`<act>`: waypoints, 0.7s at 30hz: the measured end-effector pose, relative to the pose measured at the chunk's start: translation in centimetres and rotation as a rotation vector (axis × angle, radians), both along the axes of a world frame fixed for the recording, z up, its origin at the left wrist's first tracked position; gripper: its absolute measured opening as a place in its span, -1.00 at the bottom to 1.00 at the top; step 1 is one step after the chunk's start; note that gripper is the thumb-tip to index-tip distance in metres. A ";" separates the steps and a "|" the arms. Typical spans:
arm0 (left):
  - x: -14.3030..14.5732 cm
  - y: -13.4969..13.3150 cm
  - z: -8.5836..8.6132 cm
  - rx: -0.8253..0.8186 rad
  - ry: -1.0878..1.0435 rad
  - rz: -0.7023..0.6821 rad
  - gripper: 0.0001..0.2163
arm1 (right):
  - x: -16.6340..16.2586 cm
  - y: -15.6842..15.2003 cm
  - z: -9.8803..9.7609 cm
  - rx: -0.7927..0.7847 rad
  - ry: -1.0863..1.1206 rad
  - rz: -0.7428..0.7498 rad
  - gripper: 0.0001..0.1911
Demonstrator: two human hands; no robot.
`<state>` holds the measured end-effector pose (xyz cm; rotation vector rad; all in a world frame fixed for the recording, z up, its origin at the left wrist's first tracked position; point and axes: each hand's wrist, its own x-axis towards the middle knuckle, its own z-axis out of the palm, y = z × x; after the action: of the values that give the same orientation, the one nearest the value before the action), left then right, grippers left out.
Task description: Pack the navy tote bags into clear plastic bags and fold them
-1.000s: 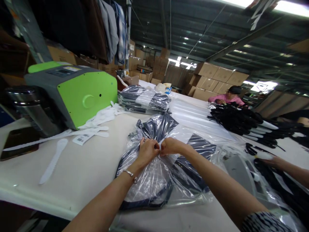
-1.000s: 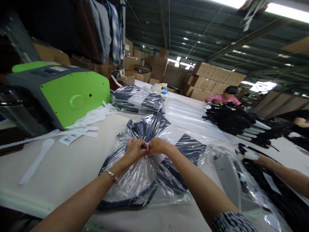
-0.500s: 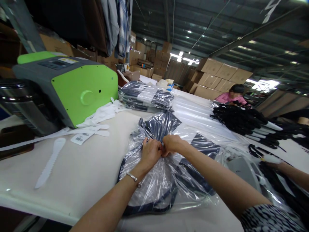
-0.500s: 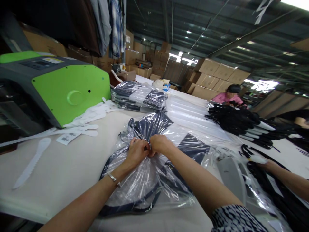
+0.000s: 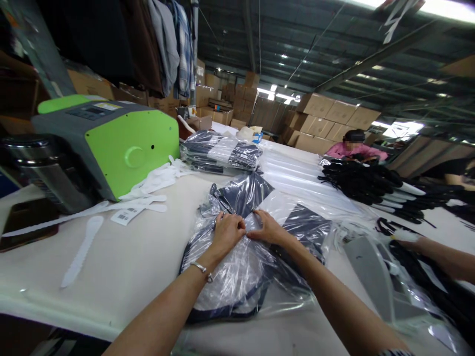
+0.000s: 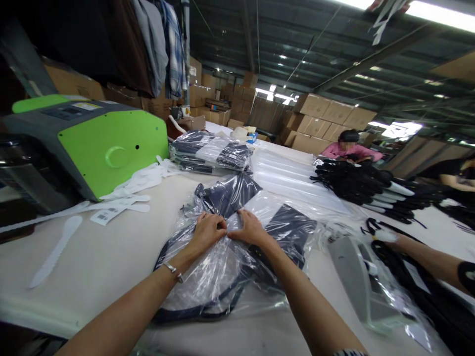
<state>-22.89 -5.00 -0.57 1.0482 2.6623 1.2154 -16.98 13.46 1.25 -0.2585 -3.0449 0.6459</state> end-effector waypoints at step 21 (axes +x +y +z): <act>6.3 -13.1 1.4 0.015 0.149 0.109 -0.83 | -0.8 -1.3 -0.5 -0.249 0.045 -0.236 0.19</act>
<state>-16.64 -18.08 0.81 1.0471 2.8620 1.2234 -17.83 12.15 0.70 -0.5882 -2.8251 0.9933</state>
